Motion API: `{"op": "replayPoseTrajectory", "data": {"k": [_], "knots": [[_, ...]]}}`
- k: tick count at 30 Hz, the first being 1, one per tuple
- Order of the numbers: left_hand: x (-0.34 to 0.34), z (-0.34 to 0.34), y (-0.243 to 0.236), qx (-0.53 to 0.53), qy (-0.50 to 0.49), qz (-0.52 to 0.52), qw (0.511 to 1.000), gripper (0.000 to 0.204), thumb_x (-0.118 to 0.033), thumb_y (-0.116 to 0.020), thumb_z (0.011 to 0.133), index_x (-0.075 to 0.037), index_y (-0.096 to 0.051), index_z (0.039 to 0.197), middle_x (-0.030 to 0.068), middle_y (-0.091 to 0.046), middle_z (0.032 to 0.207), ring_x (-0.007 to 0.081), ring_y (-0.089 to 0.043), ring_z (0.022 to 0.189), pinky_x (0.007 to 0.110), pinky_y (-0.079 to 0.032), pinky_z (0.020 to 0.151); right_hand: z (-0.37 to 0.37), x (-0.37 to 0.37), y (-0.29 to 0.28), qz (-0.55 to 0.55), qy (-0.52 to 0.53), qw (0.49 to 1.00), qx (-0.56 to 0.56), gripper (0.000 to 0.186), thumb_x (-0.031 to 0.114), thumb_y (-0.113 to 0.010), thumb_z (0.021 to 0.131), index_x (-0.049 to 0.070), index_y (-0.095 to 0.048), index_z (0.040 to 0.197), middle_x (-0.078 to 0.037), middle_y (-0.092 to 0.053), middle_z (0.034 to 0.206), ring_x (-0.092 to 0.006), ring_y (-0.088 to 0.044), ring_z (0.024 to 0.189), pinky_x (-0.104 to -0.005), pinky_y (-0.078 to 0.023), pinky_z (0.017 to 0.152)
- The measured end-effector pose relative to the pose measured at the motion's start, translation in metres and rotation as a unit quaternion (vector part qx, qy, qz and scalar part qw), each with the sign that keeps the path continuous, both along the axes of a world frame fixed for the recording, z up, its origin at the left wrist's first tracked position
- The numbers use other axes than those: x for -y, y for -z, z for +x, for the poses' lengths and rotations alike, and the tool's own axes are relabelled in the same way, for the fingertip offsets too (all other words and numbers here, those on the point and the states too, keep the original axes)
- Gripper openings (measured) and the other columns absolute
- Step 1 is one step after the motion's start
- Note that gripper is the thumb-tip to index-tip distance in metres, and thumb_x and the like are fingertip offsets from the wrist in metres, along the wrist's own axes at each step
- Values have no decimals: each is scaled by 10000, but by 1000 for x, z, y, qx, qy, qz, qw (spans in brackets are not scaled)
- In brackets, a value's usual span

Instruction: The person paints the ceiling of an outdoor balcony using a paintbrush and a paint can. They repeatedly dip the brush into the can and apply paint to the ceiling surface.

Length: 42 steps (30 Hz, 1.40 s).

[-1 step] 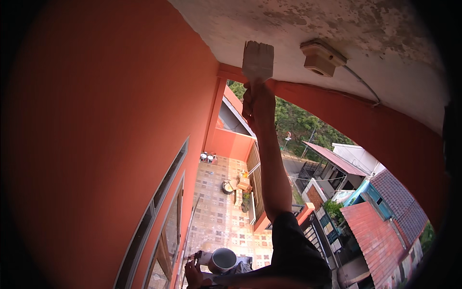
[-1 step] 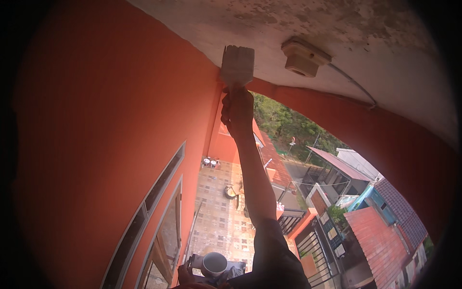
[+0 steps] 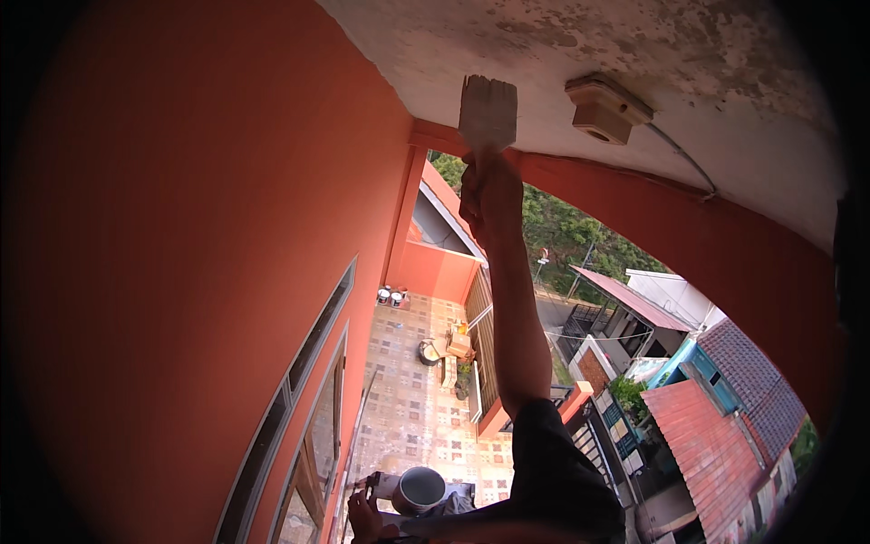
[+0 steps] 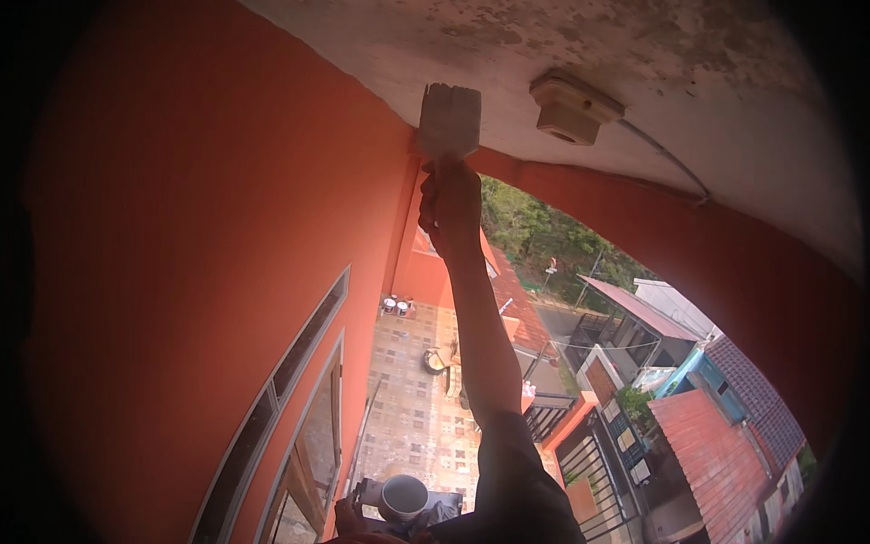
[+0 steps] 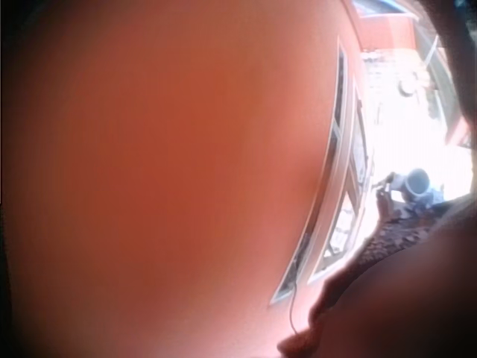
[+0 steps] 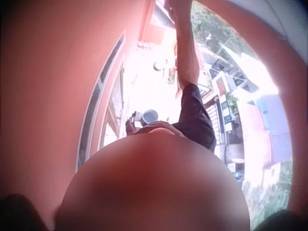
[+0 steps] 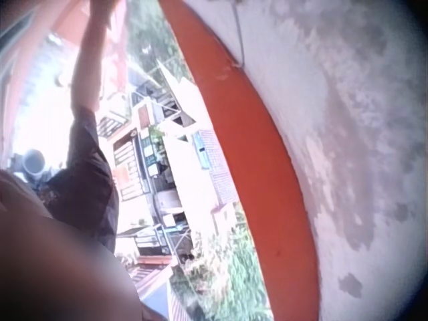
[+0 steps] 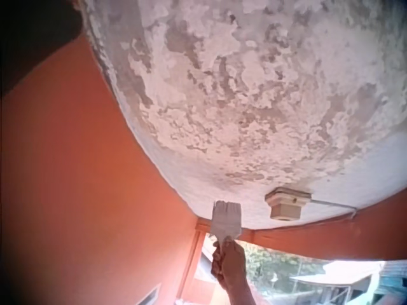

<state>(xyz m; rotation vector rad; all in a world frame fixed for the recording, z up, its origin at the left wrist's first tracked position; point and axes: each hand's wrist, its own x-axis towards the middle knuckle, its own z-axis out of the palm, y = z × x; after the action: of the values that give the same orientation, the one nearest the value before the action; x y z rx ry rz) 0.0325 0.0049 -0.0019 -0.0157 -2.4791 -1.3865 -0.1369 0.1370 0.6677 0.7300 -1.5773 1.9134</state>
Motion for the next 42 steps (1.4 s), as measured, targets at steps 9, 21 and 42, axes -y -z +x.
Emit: {"op": "replayPoseTrajectory", "data": {"k": [9,21,42], "knots": [[-5,-1,6,17,-7,0,1000,376,-230,-577,976,7,-535,1265,240,-564,1161,414,-532,1123,501,-460,944,78,9,-48,29,72,994,-83,393,342,-361,1084,41,-534,902,48,-377,557,-37,-300,374,-224,-242,303],[-6,1,-3,14,-29,-33,999,328,-213,-588,962,8,-555,1202,232,-575,1156,409,-532,1119,499,-460,937,59,4,-17,80,233,961,-122,310,227,-385,1060,-16,-542,948,-95,-581,739,-128,-481,595,-314,-400,536],[-6,7,-25,40,-25,-30,998,308,-245,-566,978,-17,-564,1185,222,-572,1151,409,-544,1118,504,-478,917,-56,-17,-26,60,238,969,-23,148,119,-458,968,-2,-544,979,-172,-612,861,-333,-621,739,-457,-495,699]]}}
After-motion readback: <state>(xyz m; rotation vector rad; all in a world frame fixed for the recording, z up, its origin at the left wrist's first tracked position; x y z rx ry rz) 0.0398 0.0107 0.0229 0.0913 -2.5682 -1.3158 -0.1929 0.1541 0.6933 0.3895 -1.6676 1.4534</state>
